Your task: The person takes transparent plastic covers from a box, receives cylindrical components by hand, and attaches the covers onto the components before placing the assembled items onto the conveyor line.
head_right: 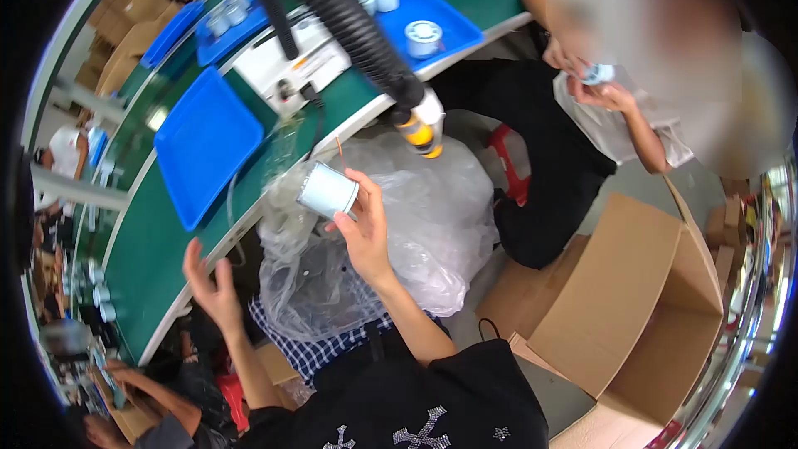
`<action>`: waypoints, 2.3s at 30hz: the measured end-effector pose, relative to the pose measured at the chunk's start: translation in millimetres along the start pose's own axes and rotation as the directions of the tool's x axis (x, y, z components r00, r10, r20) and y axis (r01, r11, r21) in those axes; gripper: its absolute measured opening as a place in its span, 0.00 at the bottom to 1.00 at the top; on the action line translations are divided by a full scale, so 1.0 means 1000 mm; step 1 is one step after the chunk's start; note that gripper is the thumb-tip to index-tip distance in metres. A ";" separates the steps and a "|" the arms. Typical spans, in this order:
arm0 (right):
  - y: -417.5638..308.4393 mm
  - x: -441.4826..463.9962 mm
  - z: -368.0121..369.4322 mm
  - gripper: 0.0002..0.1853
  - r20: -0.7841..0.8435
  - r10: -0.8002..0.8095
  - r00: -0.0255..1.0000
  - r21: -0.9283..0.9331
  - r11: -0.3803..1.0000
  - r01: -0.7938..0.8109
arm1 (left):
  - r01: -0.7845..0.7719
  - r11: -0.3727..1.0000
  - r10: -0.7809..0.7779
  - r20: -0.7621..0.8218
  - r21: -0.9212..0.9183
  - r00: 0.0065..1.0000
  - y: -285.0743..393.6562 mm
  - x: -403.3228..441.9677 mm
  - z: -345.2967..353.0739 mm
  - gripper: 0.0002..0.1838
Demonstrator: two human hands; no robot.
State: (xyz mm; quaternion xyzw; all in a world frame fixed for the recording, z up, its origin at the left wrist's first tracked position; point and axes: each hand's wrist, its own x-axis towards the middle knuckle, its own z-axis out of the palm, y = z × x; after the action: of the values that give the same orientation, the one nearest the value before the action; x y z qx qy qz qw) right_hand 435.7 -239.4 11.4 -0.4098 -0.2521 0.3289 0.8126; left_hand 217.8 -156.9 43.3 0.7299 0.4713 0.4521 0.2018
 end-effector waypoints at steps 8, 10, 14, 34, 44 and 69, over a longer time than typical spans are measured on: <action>0.027 0.010 -0.135 0.23 -0.416 0.174 0.893 0.033 0.984 -0.176 | 0.250 0.967 -0.253 -0.250 -0.044 0.935 -0.130 0.053 -0.121 0.18; 0.016 0.020 -0.161 0.22 -0.513 0.113 0.851 -0.009 0.991 -0.136 | 0.221 0.968 -0.245 -0.243 -0.122 0.939 -0.136 0.075 -0.126 0.19; -0.031 0.050 -0.173 0.24 -0.530 -0.016 0.848 0.069 0.996 0.063 | 0.284 0.841 -0.397 -0.169 -0.460 0.902 -0.180 0.111 -0.113 0.20; -0.149 0.163 -0.160 0.18 -0.247 0.174 0.953 -0.112 0.972 -0.207 | 0.170 0.866 -0.345 -0.317 -0.469 0.883 -0.201 0.096 -0.049 0.13; -0.146 0.142 -0.170 0.25 -0.195 0.228 0.954 0.183 0.964 -0.193 | 0.166 0.860 -0.336 -0.290 -0.483 0.896 -0.202 0.094 -0.046 0.13; -0.141 0.154 -0.126 0.25 -0.199 0.112 0.974 0.213 0.975 -0.069 | 0.118 0.798 -0.374 -0.333 -0.590 0.866 -0.190 0.095 -0.045 0.11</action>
State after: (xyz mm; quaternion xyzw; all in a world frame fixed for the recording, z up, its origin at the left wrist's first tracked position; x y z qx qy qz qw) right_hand 668.0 -251.2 82.5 -0.3677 -0.1108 0.3450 0.8565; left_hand 97.5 10.2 -26.3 0.4514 0.4464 0.6879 0.3518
